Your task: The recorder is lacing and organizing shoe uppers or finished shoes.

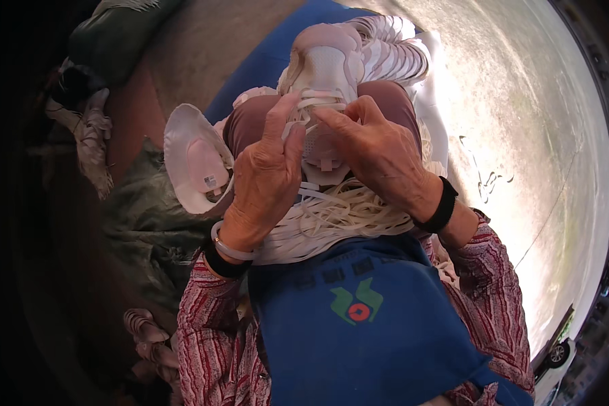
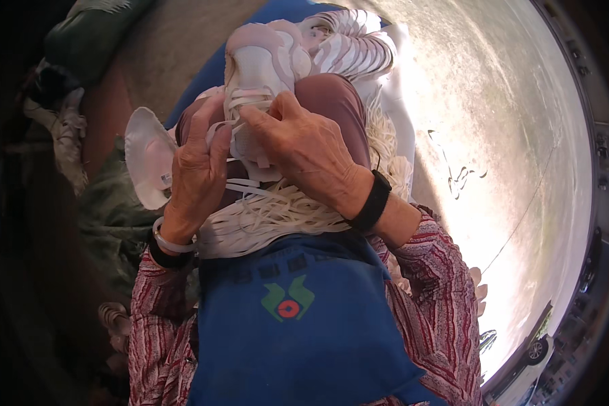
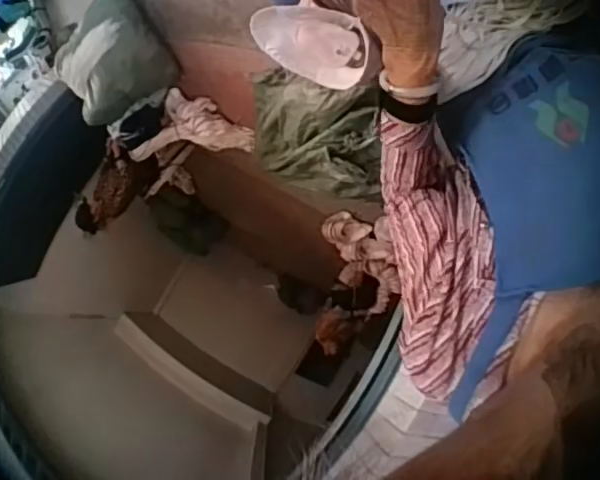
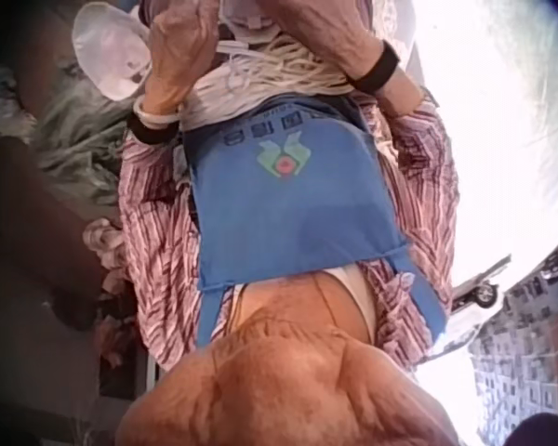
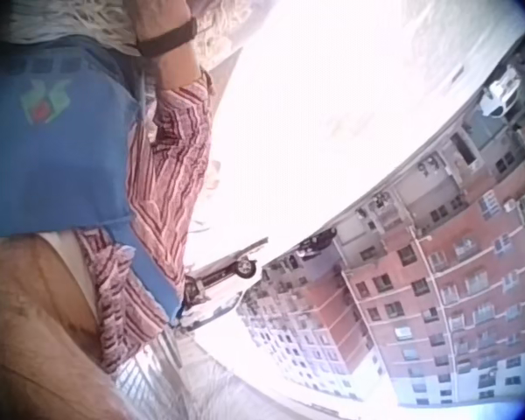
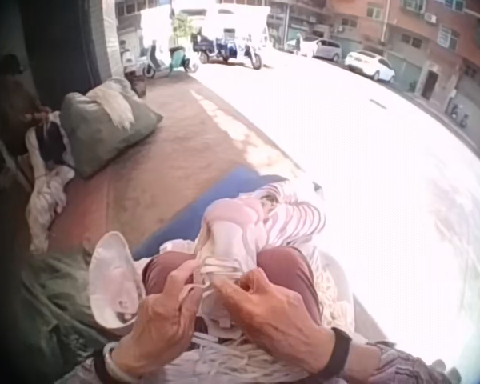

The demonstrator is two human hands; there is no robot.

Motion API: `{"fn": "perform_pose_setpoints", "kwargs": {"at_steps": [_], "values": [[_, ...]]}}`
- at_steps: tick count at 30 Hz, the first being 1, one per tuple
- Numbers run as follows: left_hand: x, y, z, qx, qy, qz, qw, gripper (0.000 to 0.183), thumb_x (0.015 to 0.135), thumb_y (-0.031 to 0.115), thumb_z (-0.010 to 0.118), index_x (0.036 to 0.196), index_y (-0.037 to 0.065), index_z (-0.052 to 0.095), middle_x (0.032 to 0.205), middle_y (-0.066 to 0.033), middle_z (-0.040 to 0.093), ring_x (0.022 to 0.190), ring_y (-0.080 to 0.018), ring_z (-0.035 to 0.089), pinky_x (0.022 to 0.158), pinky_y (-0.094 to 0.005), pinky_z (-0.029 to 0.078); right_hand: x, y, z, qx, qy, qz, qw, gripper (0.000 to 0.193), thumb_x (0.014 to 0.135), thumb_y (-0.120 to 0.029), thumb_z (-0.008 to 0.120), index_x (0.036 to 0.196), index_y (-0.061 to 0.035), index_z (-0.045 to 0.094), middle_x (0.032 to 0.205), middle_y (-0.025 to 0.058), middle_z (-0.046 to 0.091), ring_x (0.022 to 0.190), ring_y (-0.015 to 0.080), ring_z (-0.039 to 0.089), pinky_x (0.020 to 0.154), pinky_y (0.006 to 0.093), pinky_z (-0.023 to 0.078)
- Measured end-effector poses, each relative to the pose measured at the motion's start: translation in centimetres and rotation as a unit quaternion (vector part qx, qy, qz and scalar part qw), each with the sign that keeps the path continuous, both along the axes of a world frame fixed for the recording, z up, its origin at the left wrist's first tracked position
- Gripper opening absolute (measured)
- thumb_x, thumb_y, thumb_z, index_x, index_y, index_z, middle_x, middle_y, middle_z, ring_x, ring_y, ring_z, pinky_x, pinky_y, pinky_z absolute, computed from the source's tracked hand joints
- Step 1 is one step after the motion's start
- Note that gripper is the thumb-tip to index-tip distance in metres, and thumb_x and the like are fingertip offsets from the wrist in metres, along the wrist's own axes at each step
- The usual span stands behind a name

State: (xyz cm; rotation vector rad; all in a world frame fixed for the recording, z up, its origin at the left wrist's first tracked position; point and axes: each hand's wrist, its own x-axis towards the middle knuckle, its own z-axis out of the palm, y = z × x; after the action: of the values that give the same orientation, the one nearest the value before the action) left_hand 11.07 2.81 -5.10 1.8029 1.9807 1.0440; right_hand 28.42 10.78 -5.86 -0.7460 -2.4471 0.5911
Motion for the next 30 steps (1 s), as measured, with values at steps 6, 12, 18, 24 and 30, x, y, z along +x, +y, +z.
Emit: {"fn": "perform_pose_setpoints", "kwargs": {"at_steps": [6, 12, 18, 24, 30], "values": [[-0.5, -0.2, -1.9, 0.01, 0.054, -0.034, 0.998, 0.039, 0.099, 0.009, 0.053, 0.137, 0.015, 0.051, 0.095, -0.0212, 0.07, 0.081, -0.0385, 0.07, 0.067, -0.0438, 0.053, -0.8, 0.5, -0.9, 0.06, 0.002, 0.011, 0.998, 0.046, 0.08, -0.005, 0.065, 0.124, -0.0085, 0.055, 0.092, 0.0117, 0.056, 0.077, 0.0277, 0.064, 0.062, 0.0358, 0.054], [-1.0, 0.5, -2.4, -0.004, 0.044, -0.052, 0.998, 0.033, 0.098, 0.007, 0.053, 0.13, 0.013, 0.054, 0.09, -0.0201, 0.07, 0.078, -0.0392, 0.069, 0.063, -0.0448, 0.052, -1.0, 0.8, -2.3, 0.072, -0.015, 0.014, 0.997, 0.049, 0.088, -0.005, 0.061, 0.135, -0.0085, 0.05, 0.099, 0.0128, 0.055, 0.073, 0.0304, 0.065, 0.063, 0.0383, 0.057], [-2.1, 2.3, -3.6, 0.046, 0.049, -0.076, 0.995, 0.03, 0.097, 0.007, 0.053, 0.127, 0.012, 0.051, 0.085, -0.0183, 0.069, 0.076, -0.0381, 0.069, 0.059, -0.0456, 0.052, -1.6, 2.1, -2.8, 0.08, -0.048, -0.017, 0.995, 0.047, 0.084, -0.006, 0.062, 0.129, -0.0033, 0.051, 0.095, 0.0165, 0.054, 0.08, 0.0329, 0.066, 0.064, 0.0383, 0.056], [-1.3, 0.1, -1.6, 0.029, -0.054, -0.056, 0.997, 0.016, 0.098, 0.015, 0.059, 0.112, 0.008, 0.059, 0.073, -0.0164, 0.065, 0.068, -0.0348, 0.068, 0.058, -0.0407, 0.049, -0.7, 2.5, -1.8, -0.006, -0.061, -0.009, 0.998, 0.048, 0.092, -0.01, 0.061, 0.137, -0.0056, 0.047, 0.101, 0.0165, 0.053, 0.078, 0.0337, 0.063, 0.067, 0.0411, 0.054], [-0.8, -2.0, 0.1, -0.12, -0.085, -0.044, 0.988, 0.014, 0.098, 0.017, 0.058, 0.094, 0.003, 0.059, 0.069, -0.0171, 0.06, 0.064, -0.0361, 0.064, 0.057, -0.0414, 0.046, 0.8, 1.6, -1.5, -0.055, -0.025, -0.003, 0.998, 0.051, 0.09, -0.008, 0.065, 0.137, -0.0049, 0.047, 0.099, 0.0152, 0.053, 0.08, 0.0305, 0.061, 0.069, 0.0392, 0.051]]}}
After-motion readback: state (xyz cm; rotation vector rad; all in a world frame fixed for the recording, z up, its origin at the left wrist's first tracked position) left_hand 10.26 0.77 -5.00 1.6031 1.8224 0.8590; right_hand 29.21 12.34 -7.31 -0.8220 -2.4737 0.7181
